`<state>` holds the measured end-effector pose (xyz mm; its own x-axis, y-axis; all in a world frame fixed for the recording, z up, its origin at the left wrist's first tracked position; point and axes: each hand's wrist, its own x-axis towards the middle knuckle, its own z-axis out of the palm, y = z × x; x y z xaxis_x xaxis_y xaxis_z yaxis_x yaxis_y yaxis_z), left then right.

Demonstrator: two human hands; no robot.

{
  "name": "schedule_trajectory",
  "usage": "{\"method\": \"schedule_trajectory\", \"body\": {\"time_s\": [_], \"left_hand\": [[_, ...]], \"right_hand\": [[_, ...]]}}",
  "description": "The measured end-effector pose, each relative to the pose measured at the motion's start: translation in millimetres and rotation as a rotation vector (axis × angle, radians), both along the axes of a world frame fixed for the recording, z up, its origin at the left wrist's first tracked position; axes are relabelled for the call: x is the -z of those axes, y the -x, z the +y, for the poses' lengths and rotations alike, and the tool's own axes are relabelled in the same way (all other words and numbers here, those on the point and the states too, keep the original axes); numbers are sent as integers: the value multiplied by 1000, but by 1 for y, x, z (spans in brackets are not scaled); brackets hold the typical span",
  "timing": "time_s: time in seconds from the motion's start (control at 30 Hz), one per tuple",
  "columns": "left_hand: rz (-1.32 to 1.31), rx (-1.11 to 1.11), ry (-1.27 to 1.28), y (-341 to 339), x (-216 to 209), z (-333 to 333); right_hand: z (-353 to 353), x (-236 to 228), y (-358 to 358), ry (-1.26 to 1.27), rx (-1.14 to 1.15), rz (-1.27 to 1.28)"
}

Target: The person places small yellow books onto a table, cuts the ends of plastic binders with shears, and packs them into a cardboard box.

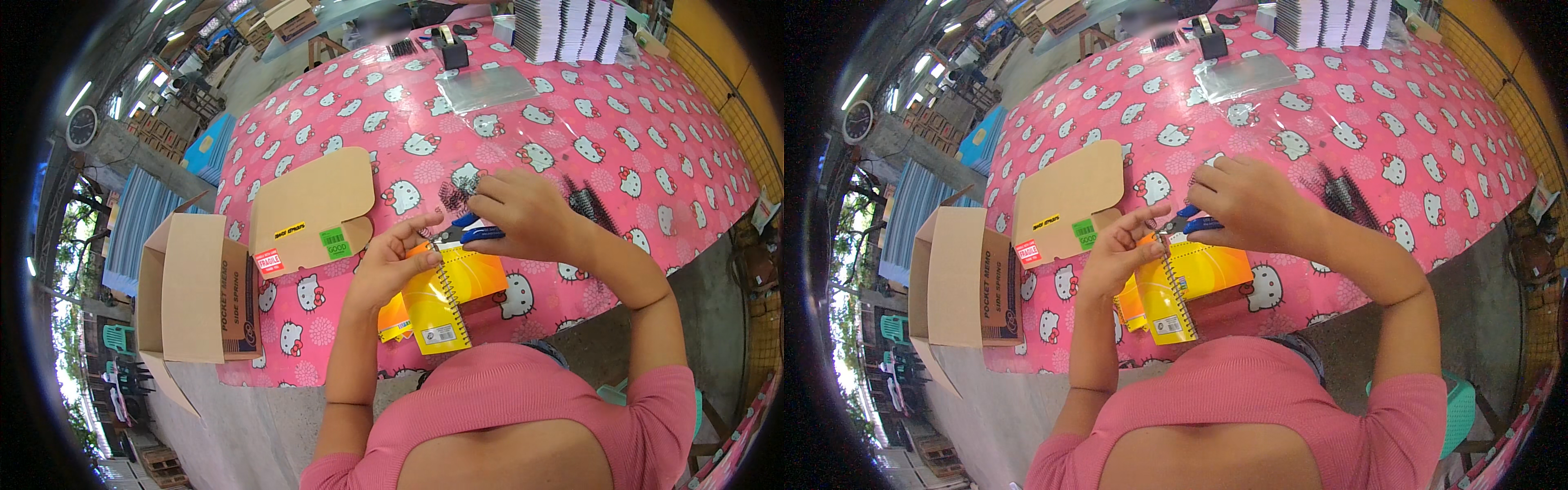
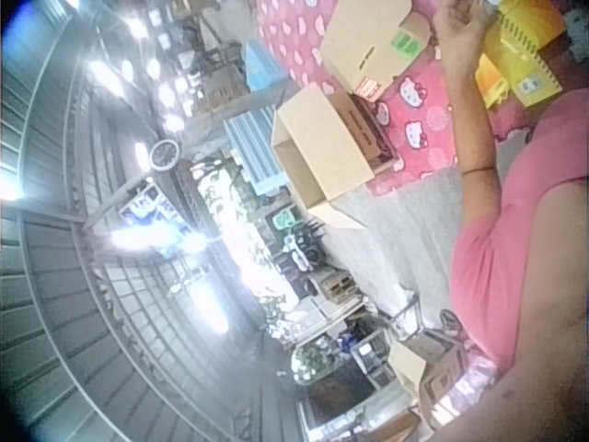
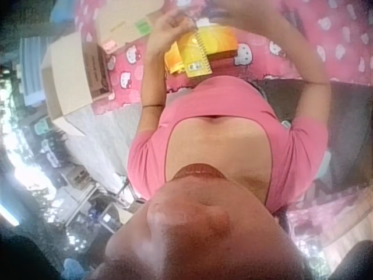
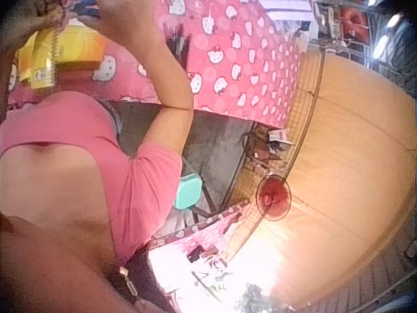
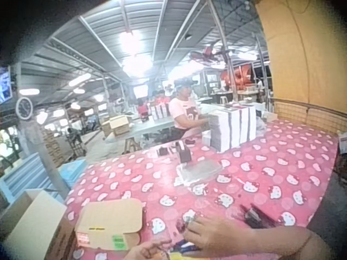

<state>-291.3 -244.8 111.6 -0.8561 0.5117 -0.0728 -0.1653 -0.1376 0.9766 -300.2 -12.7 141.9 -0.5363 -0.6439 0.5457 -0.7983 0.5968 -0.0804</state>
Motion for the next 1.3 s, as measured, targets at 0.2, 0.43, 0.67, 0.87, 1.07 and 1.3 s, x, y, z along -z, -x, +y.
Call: {"method": "schedule_trajectory", "body": {"time_s": [0.2, 0.43, 0.67, 0.87, 1.07, 1.3], "left_hand": [[77, -46, 149, 1, 9, 2], [224, -240, 139, 8, 21, -35], [38, -622, -677, -2, 62, -72], [-135, -931, -625, -12, 81, -44], [159, -1165, -27, 3, 95, -102], [251, -350, 453, 46, 59, -65]], "right_hand": [[3, 5, 10, -62, 77, -1054], [28, 111, -25, 216, 692, -636], [28, 141, -59, 179, 615, -291], [-87, 97, -68, 562, -180, -398], [-127, 116, -40, 614, -241, -170], [-133, 151, -57, -43, -227, -266]]}}
